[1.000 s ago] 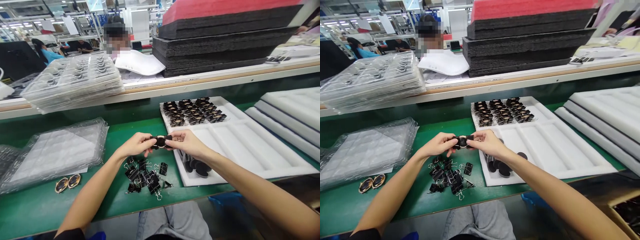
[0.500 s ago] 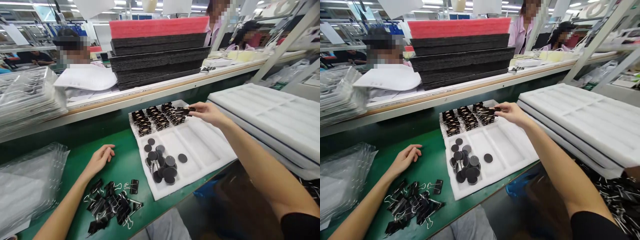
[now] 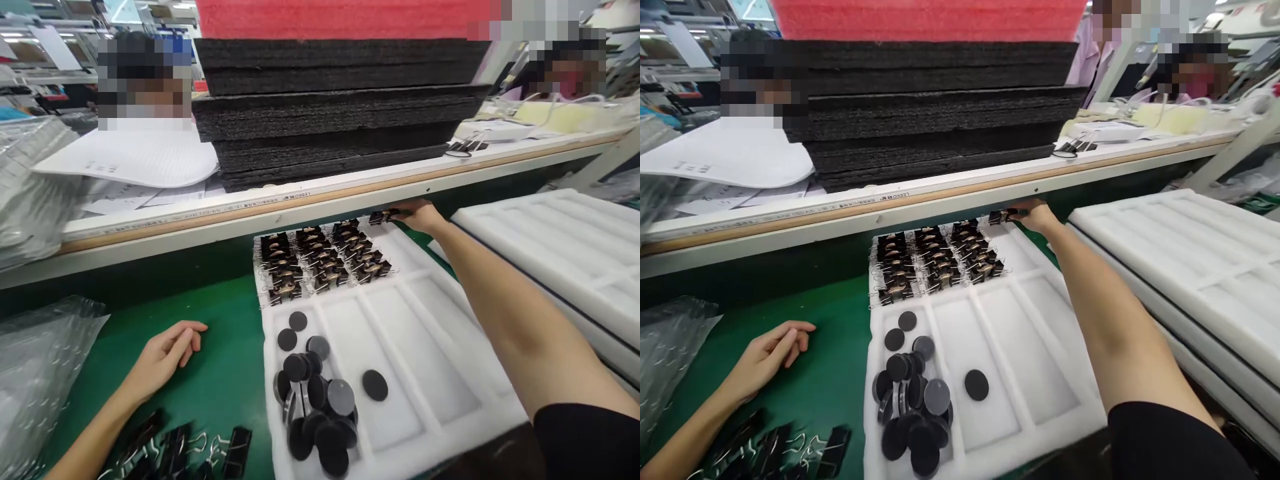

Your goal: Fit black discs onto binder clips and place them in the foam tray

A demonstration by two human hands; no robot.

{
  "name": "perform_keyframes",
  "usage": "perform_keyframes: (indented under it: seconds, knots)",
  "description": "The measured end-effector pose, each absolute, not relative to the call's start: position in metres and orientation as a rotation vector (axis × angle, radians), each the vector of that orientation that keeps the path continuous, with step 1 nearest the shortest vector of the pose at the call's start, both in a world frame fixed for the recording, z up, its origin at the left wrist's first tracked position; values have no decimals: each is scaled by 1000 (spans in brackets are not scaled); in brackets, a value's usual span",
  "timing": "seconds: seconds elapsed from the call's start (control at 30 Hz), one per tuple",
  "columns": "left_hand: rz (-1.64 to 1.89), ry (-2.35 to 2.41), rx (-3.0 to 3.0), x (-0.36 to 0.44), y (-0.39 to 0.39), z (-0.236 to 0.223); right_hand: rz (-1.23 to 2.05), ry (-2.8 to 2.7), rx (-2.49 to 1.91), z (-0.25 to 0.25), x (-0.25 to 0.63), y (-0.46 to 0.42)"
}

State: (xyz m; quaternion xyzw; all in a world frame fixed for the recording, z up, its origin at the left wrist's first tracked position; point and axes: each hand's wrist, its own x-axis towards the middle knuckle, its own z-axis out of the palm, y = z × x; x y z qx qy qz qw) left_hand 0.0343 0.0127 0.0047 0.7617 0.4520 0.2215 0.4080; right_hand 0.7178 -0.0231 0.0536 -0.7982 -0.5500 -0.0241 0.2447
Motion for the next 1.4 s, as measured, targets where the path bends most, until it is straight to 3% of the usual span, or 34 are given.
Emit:
perform_keyframes:
  seconds: [0.2,0.63,1.2,1.4]
  knots:
    - [546,1180,1911,33,13,3,186,-1571,-2159,43,723,-8]
    - [501,1196,1930,28,15,-2,19,-1665,-1981,31,716,-23]
    - [490,1174,1941,27,15,-3,-134,-1415,-2225,37,725,-14]
    - [484,1185,1930,30,14,1,-6,-1490,-2229,41,709,-6]
